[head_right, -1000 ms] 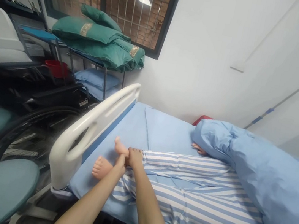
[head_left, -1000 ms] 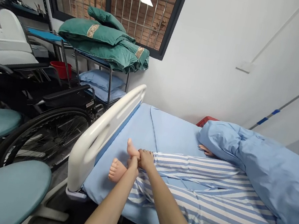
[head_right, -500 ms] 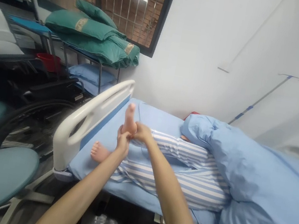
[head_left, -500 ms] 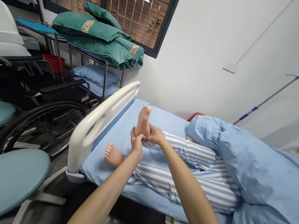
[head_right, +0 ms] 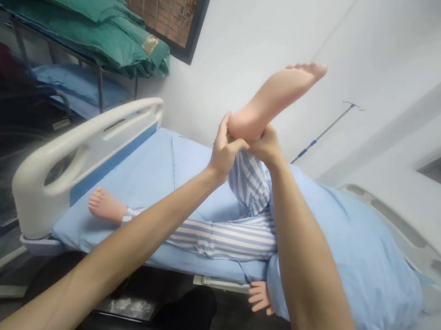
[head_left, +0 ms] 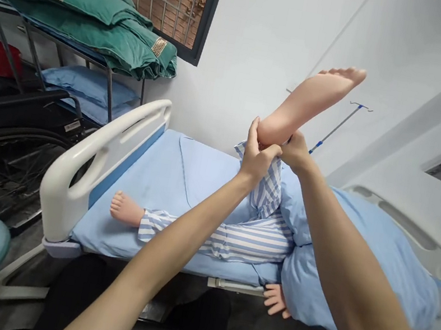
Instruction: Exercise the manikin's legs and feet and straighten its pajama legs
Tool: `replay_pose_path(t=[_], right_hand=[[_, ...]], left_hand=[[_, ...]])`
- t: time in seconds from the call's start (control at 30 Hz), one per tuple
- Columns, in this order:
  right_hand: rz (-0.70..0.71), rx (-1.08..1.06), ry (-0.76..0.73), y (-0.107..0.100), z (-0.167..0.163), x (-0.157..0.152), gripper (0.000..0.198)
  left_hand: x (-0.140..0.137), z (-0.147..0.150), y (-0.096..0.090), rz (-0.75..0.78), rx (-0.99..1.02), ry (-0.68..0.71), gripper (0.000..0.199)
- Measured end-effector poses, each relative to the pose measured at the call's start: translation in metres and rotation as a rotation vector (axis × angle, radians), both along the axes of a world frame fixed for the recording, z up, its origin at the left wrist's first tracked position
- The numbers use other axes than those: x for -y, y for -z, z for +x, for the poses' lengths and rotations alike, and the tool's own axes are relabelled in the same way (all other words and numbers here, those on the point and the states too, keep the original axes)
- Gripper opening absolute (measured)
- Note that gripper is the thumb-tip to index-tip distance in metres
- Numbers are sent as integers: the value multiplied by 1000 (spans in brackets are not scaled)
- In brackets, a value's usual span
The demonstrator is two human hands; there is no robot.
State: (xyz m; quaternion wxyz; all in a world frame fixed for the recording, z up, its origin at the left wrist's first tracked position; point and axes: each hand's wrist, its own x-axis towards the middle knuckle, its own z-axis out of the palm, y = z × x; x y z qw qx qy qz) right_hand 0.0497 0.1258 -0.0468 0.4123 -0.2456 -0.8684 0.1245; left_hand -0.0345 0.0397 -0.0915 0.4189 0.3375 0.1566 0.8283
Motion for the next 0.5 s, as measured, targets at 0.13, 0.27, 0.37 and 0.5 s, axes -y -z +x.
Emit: replay_pose_path(t=[0.13, 0.27, 0.37, 0.5], right_hand=[[12, -6, -31, 21, -18, -4, 51], [0, 87, -106, 69, -66, -8, 58], [-45, 280, -80, 115, -106, -3, 57], [-78, 611, 84, 178, -149, 14, 48]], left_hand=[[4, -10, 13, -51, 38, -68, 80], [6, -45, 56, -234, 74, -276, 83], [6, -79, 104, -396, 122, -391, 68], [11, -117, 171, -623, 292, -378, 44]])
